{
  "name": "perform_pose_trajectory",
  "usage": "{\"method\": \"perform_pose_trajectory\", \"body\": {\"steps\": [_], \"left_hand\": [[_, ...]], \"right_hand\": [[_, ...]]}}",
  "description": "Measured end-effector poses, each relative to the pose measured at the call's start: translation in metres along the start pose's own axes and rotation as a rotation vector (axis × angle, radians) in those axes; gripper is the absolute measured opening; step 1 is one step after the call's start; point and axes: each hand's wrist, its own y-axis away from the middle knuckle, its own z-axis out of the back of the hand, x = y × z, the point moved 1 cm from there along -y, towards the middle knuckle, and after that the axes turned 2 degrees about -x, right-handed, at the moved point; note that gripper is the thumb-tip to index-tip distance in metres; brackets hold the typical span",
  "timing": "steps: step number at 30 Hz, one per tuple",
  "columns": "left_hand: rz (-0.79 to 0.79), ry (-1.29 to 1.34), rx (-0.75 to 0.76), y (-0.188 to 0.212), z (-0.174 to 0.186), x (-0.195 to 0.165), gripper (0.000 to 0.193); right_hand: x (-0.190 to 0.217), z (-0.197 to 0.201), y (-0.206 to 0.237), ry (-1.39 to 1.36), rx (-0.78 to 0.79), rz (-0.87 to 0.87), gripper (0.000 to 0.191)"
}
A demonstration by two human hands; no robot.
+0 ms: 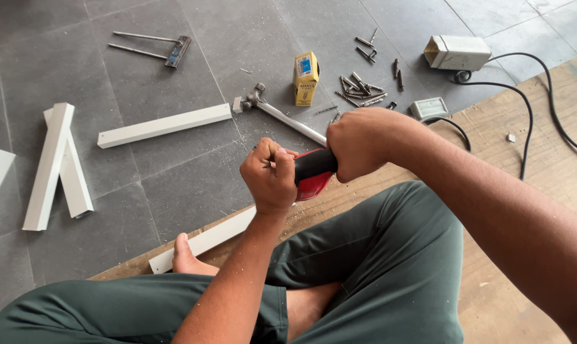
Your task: The person sits on a tiled floor and uses a red power drill to make holes in white rectangular profiles. They hold the profile with one hand and operate the drill with the other, occasionally adjusting the piece or inserting a screw.
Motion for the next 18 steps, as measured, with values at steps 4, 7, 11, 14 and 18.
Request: {"method": "perform_pose_trajectory", "body": {"steps": [4, 7, 11, 14, 18], "left_hand": [[0.008, 0.008, 0.006, -0.0010, -0.0008, -0.0002, 0.020], [0.006, 0.019, 0.006, -0.0017, -0.0008, -0.0006, 0.019], [0.016, 0.006, 0.011, -0.0012, -0.0007, -0.0009, 0.020], [0.018, 0.020, 0.008, -0.0018, -0.0003, 0.0000, 0.020], [0.038, 0.021, 0.002, -0.0015, -0.0008, 0.0005, 0.022]], "right_hand": [[-0.0003, 0.0008, 0.0002, -0.002, 0.014, -0.015, 0.027], [-0.0006, 0.0020, 0.0000, 0.001, 0.011, -0.017, 0.027], [-0.0001, 0.0022, 0.0003, -0.006, 0.014, -0.015, 0.027], [0.0004, 0.0027, -0.0005, 0.006, 0.018, -0.013, 0.027], [0.0015, 0.0023, -0.0001, -0.004, 0.015, -0.015, 0.028]]}}
